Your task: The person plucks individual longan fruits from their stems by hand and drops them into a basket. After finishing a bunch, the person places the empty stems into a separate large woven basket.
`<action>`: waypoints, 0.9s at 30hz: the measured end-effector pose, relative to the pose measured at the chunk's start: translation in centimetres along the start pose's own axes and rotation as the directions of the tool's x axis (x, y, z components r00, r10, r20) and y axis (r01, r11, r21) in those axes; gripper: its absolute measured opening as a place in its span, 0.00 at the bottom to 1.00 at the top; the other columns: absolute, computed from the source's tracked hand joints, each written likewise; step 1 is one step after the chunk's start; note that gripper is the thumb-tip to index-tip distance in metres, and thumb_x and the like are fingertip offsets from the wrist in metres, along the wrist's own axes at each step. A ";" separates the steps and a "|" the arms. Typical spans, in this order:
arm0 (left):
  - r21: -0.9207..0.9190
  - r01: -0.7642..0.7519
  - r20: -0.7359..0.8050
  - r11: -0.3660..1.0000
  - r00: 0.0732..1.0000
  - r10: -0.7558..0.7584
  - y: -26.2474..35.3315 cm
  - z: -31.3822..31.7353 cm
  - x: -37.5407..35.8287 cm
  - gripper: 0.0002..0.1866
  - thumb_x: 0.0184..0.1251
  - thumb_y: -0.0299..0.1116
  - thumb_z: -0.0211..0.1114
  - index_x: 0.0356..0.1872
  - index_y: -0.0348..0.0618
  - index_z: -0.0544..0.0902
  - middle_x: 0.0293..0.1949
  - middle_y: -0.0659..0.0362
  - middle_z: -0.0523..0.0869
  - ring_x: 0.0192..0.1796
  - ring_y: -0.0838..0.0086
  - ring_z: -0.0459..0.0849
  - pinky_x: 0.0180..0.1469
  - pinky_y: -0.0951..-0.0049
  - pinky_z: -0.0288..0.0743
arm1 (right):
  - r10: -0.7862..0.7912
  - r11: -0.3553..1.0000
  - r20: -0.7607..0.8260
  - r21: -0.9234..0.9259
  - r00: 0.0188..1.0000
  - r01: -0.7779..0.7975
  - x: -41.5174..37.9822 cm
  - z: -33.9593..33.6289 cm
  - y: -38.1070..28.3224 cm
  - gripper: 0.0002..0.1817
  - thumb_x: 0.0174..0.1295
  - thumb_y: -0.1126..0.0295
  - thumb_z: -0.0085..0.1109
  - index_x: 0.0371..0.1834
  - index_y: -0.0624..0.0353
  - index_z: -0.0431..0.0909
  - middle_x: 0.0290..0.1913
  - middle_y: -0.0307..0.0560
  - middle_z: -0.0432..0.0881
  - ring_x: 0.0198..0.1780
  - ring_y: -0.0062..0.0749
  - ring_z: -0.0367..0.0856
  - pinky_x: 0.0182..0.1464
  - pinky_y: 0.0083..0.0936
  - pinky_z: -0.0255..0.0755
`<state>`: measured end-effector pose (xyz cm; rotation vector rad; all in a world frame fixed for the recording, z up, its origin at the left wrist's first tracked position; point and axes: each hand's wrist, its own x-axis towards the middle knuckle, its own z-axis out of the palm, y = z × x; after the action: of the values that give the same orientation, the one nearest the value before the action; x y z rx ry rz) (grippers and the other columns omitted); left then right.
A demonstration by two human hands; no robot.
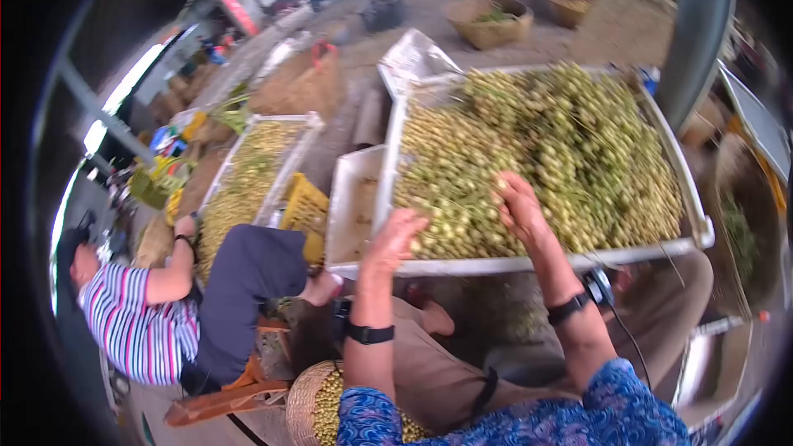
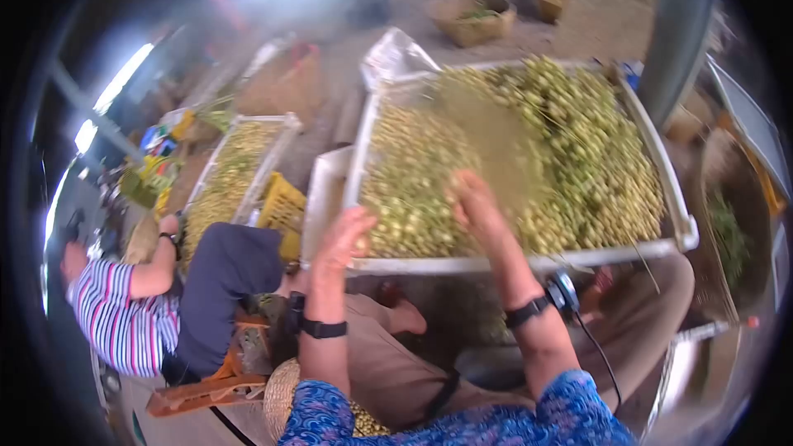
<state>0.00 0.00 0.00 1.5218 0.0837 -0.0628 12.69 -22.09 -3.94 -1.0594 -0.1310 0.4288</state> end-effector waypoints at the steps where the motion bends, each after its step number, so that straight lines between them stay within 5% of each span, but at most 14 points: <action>1: -0.107 0.245 -0.127 0.963 0.958 -0.258 1.3 2.9 0.2 0.16 0.55 0.33 0.59 0.45 0.44 0.71 0.29 0.63 0.75 0.17 0.86 0.69 0.11 0.88 0.56 | 0.030 1.000 -0.089 0.001 0.996 -0.030 -2.5 -1.3 0.4 0.04 0.60 0.68 0.48 0.36 0.52 0.71 0.24 0.36 0.76 0.16 0.10 0.68 0.10 0.09 0.57; 2: -0.091 0.227 -0.045 0.970 0.972 -0.231 2.8 2.8 0.1 0.08 0.56 0.31 0.57 0.37 0.44 0.74 0.23 0.68 0.72 0.12 0.89 0.60 0.08 0.89 0.46 | -0.037 0.989 -0.194 0.135 0.980 0.064 -2.9 1.1 0.2 0.03 0.60 0.69 0.48 0.30 0.53 0.71 0.19 0.33 0.72 0.11 0.10 0.62 0.08 0.08 0.50; 5: -0.074 0.246 0.036 0.966 0.969 -0.244 1.0 5.7 1.9 0.07 0.56 0.32 0.58 0.35 0.42 0.75 0.21 0.69 0.73 0.11 0.92 0.59 0.09 0.90 0.48 | -0.105 0.981 -0.132 0.148 0.986 0.124 -2.7 -3.3 0.5 0.02 0.58 0.70 0.52 0.32 0.53 0.72 0.19 0.34 0.73 0.09 0.11 0.57 0.07 0.07 0.46; 7: -0.069 0.222 0.064 0.973 0.974 -0.218 1.0 4.8 2.1 0.07 0.57 0.33 0.58 0.35 0.43 0.76 0.20 0.69 0.73 0.11 0.92 0.59 0.09 0.90 0.48 | 0.150 0.912 0.171 0.356 0.974 -0.203 -2.9 -4.7 0.3 0.04 0.58 0.70 0.53 0.34 0.55 0.72 0.20 0.36 0.73 0.10 0.11 0.56 0.07 0.07 0.45; 8: -0.064 0.189 0.076 0.980 0.980 -0.184 1.1 4.3 2.1 0.07 0.57 0.33 0.58 0.35 0.43 0.76 0.20 0.70 0.73 0.11 0.92 0.58 0.09 0.90 0.49 | 0.124 0.885 0.329 0.391 0.936 -0.255 -2.9 -5.3 0.3 0.05 0.57 0.70 0.53 0.35 0.57 0.71 0.20 0.37 0.72 0.10 0.11 0.55 0.07 0.06 0.45; 11: -0.077 0.225 0.139 0.971 0.967 -0.213 1.4 3.6 1.7 0.08 0.58 0.34 0.58 0.34 0.42 0.77 0.20 0.70 0.74 0.11 0.93 0.57 0.10 0.90 0.48 | 0.125 0.869 0.404 0.396 0.906 -0.297 -3.4 -5.8 -0.5 0.06 0.57 0.71 0.53 0.36 0.58 0.71 0.20 0.38 0.72 0.09 0.11 0.54 0.07 0.07 0.46; 14: 0.017 0.219 0.002 0.976 0.976 -0.219 -0.3 3.9 1.8 0.09 0.57 0.34 0.58 0.35 0.41 0.77 0.20 0.70 0.74 0.11 0.93 0.57 0.11 0.91 0.48 | 0.110 0.942 0.180 0.295 0.977 -0.161 -3.2 -5.1 -1.4 0.04 0.57 0.70 0.54 0.32 0.57 0.71 0.18 0.38 0.72 0.09 0.11 0.56 0.07 0.09 0.47; 16: 0.018 0.212 0.026 0.977 0.977 -0.213 0.9 4.2 1.5 0.09 0.58 0.33 0.57 0.37 0.40 0.77 0.21 0.69 0.75 0.11 0.93 0.58 0.11 0.91 0.48 | -0.183 0.981 -0.209 -0.104 0.961 0.165 -2.9 -4.3 -0.7 0.05 0.57 0.68 0.52 0.29 0.56 0.71 0.17 0.36 0.71 0.12 0.13 0.61 0.08 0.12 0.50; 17: 0.014 0.204 0.045 0.979 0.978 -0.204 1.4 4.3 1.4 0.10 0.58 0.33 0.57 0.38 0.39 0.76 0.21 0.69 0.75 0.11 0.93 0.59 0.11 0.91 0.48 | -0.374 0.910 -0.355 -0.319 0.857 0.265 -2.8 -4.3 -0.7 0.05 0.57 0.67 0.52 0.28 0.56 0.71 0.19 0.37 0.72 0.14 0.14 0.63 0.09 0.14 0.52; 19: -0.061 0.187 0.086 0.980 0.980 -0.181 1.8 3.5 1.2 0.10 0.58 0.32 0.56 0.39 0.38 0.76 0.23 0.67 0.77 0.11 0.93 0.60 0.11 0.91 0.49 | -0.332 0.940 -0.387 -0.212 0.860 0.267 -3.5 -4.7 -1.1 0.07 0.58 0.66 0.51 0.30 0.57 0.71 0.20 0.36 0.71 0.16 0.14 0.65 0.10 0.12 0.53; 21: -0.148 0.170 0.123 0.974 0.981 -0.152 1.7 3.5 1.3 0.11 0.58 0.30 0.55 0.40 0.38 0.75 0.24 0.66 0.78 0.12 0.93 0.62 0.11 0.91 0.51 | 0.063 0.998 -0.112 0.037 0.992 -0.059 -5.0 -4.7 -0.8 0.11 0.60 0.60 0.49 0.36 0.56 0.70 0.22 0.35 0.72 0.14 0.12 0.65 0.09 0.08 0.50; 22: -0.133 0.155 0.088 0.979 0.986 -0.145 1.5 3.6 1.4 0.10 0.59 0.29 0.54 0.41 0.37 0.75 0.25 0.65 0.79 0.12 0.92 0.63 0.11 0.91 0.52 | 0.124 0.990 -0.020 0.071 0.992 -0.123 -5.1 -5.0 0.1 0.15 0.61 0.57 0.46 0.40 0.56 0.68 0.26 0.36 0.73 0.17 0.13 0.66 0.09 0.06 0.50; 25: -0.117 0.153 0.040 0.981 0.988 -0.150 1.4 4.4 1.2 0.10 0.59 0.29 0.54 0.40 0.37 0.75 0.26 0.63 0.80 0.12 0.92 0.65 0.11 0.91 0.55 | 0.133 0.883 0.240 0.412 0.962 -0.225 -5.8 -4.3 1.6 0.20 0.60 0.53 0.46 0.46 0.57 0.66 0.29 0.38 0.73 0.17 0.13 0.66 0.08 0.05 0.47; 27: -0.113 0.158 0.030 0.981 0.987 -0.156 1.7 4.4 1.3 0.10 0.60 0.29 0.54 0.40 0.37 0.75 0.26 0.63 0.80 0.12 0.92 0.65 0.11 0.92 0.56 | 0.107 0.853 0.252 0.473 0.962 -0.218 -5.9 -4.0 1.8 0.19 0.60 0.54 0.48 0.46 0.57 0.67 0.30 0.38 0.73 0.15 0.13 0.64 0.08 0.05 0.46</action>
<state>1.49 -4.28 1.76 1.3974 0.1879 -0.1967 8.03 -26.94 -6.91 -0.5091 -0.1152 0.6927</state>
